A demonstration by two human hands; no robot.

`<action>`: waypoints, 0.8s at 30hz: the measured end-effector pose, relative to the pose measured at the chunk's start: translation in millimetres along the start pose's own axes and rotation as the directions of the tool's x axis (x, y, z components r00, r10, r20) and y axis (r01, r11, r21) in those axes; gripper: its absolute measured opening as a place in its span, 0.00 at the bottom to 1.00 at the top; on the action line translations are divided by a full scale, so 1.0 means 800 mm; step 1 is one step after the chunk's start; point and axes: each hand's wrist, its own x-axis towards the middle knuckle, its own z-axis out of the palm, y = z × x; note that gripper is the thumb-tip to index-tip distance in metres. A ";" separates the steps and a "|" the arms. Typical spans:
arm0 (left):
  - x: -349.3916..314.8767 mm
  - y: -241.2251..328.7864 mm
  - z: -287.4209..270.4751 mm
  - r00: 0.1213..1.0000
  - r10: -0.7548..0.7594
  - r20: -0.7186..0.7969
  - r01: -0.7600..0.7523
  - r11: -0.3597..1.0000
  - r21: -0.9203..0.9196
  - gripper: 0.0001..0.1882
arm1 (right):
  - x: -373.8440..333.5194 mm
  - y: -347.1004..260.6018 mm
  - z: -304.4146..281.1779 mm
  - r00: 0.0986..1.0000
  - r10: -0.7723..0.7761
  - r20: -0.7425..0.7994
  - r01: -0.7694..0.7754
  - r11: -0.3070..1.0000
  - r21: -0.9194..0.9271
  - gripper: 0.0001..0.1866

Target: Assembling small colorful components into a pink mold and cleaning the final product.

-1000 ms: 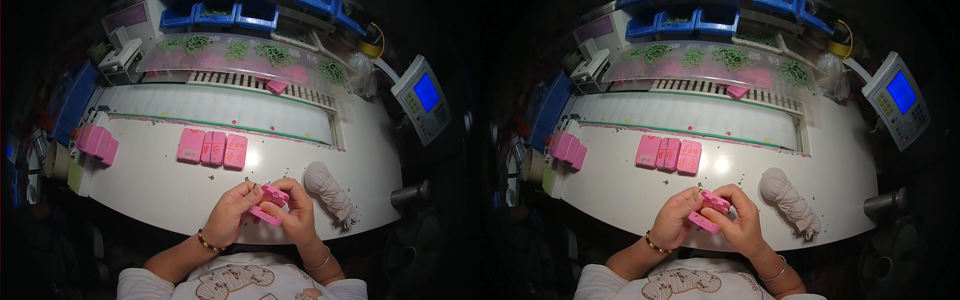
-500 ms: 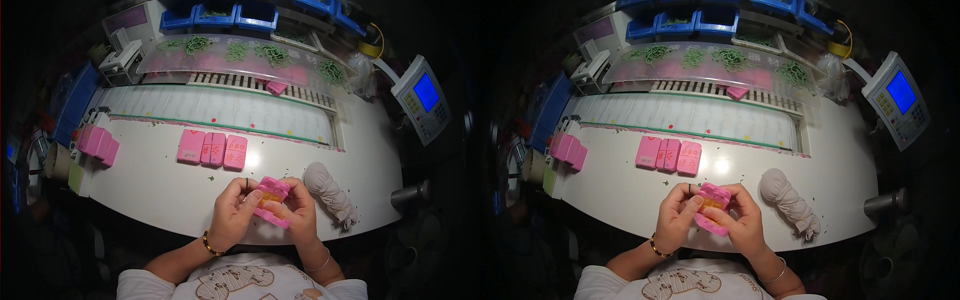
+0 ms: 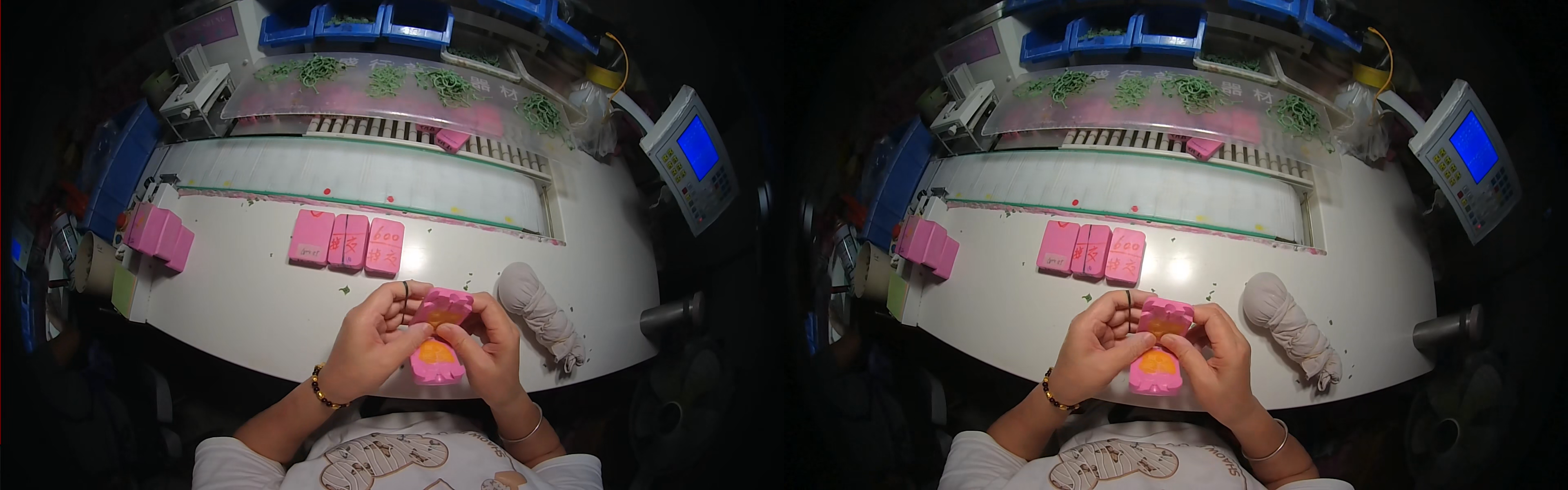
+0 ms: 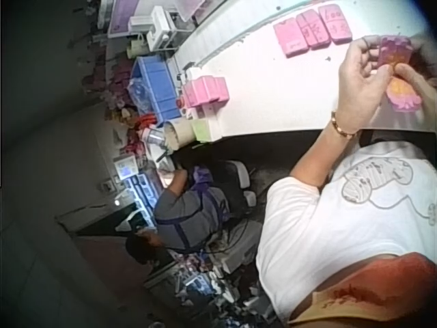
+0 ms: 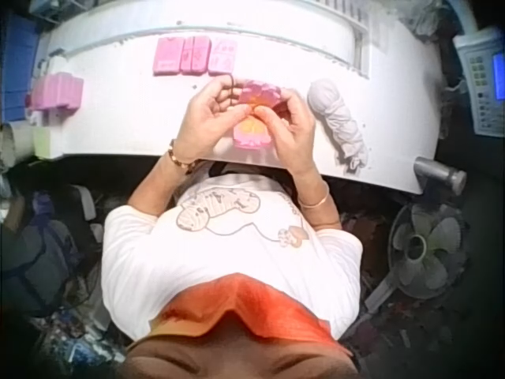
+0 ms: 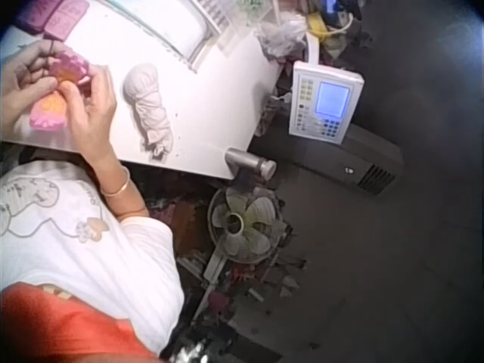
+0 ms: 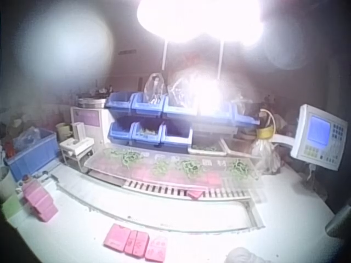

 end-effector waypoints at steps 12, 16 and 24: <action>-0.005 -0.006 0.007 0.986 -0.056 -0.159 0.049 0.998 -0.045 0.22 | -0.002 0.009 -0.003 0.950 0.240 0.200 -0.302 0.869 0.392 0.17; -0.006 -0.008 0.006 0.986 -0.054 -0.159 0.046 0.998 -0.051 0.23 | -0.007 0.007 0.004 0.947 0.278 0.161 -0.321 0.819 0.476 0.16; -0.006 -0.006 0.004 0.989 -0.059 -0.136 0.053 0.997 -0.049 0.22 | -0.004 0.011 -0.001 0.942 0.279 0.186 -0.334 0.753 0.566 0.17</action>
